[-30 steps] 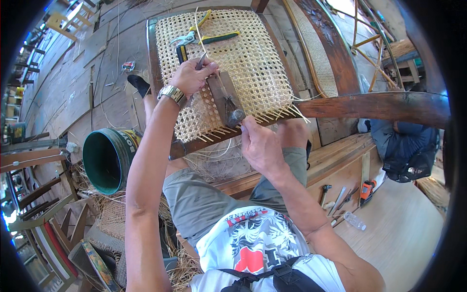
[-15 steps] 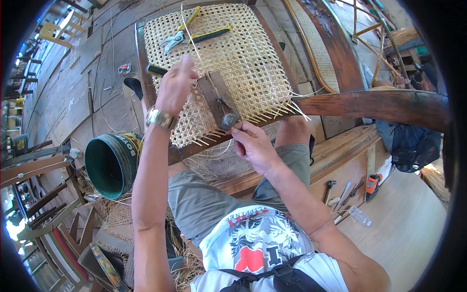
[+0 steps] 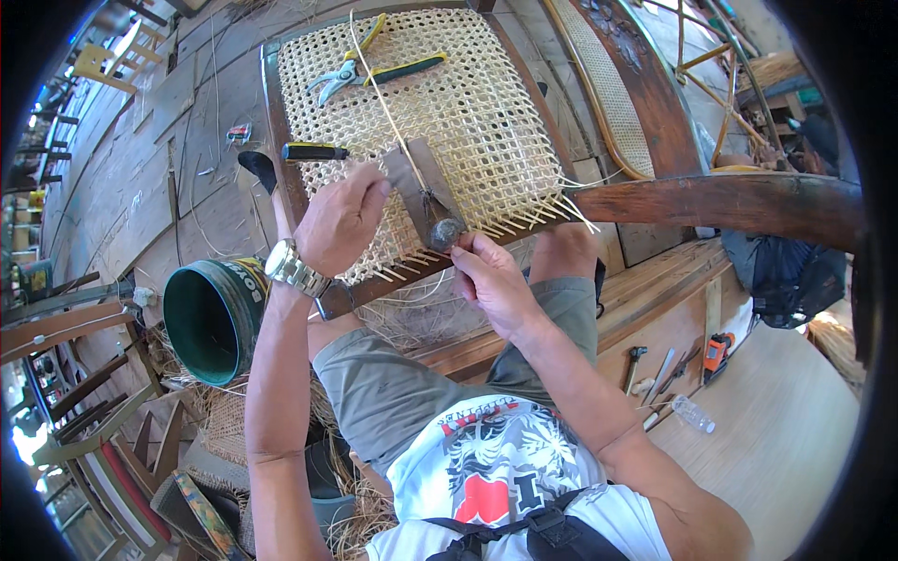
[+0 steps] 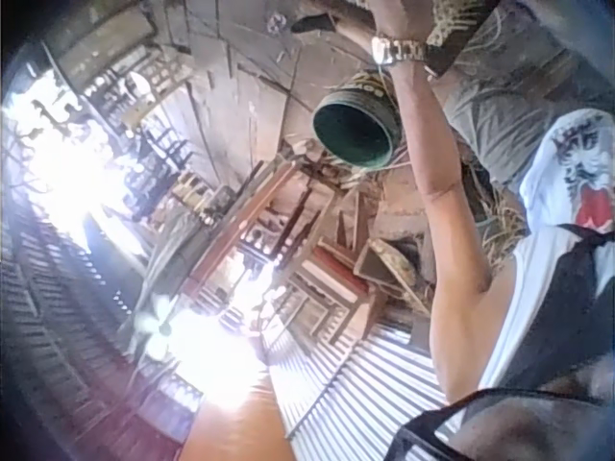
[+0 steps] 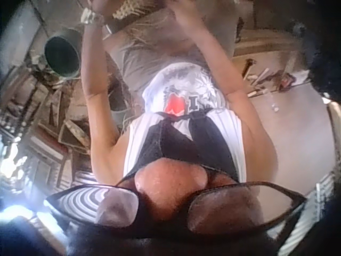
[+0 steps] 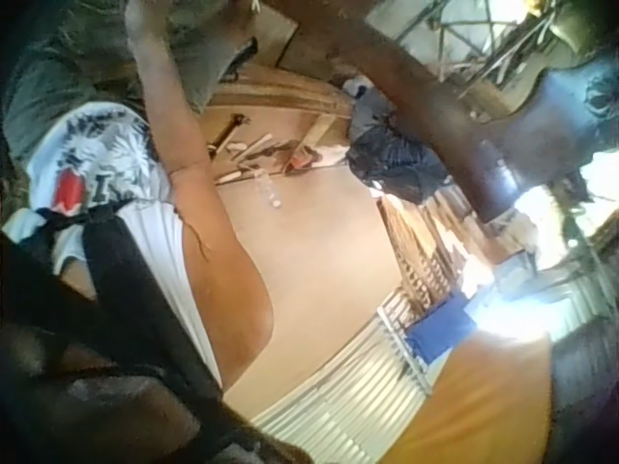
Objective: The recorder is weaving or repairing the rattan seat of a wooden chair using traditional methods.
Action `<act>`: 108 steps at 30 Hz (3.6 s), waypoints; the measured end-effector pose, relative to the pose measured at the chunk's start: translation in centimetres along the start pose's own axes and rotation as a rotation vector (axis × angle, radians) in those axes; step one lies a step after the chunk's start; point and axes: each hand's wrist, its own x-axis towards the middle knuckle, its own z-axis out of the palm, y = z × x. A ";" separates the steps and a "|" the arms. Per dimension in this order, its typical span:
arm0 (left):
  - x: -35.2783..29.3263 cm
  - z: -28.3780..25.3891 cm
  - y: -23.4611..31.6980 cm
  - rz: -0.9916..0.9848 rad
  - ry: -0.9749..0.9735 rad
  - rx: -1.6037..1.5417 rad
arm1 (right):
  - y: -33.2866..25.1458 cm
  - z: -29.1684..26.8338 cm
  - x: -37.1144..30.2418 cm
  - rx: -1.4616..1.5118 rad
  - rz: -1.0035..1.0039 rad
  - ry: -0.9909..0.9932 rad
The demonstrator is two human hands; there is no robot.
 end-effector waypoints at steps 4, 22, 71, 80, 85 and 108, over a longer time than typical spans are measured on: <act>0.8 -0.3 0.3 0.035 -0.113 0.046 | 0.4 -0.2 0.0 -0.011 -0.014 -0.004; 2.9 -0.1 1.9 -0.078 -0.239 0.345 | 3.0 -0.5 3.0 -0.662 -0.291 0.359; 0.5 -0.5 -0.4 -0.053 -0.174 -0.076 | 1.9 1.2 -0.1 -0.759 -0.382 0.355; 0.4 0.4 -2.2 0.089 -0.080 -0.106 | 2.0 0.5 0.1 -0.693 -0.466 0.280; 0.4 1.0 -3.0 0.181 -0.039 0.004 | 2.4 -0.5 -0.5 -0.623 -0.419 0.236; 0.1 0.6 -2.3 0.056 -0.094 0.049 | -4.5 -0.2 -5.4 -0.577 0.080 0.048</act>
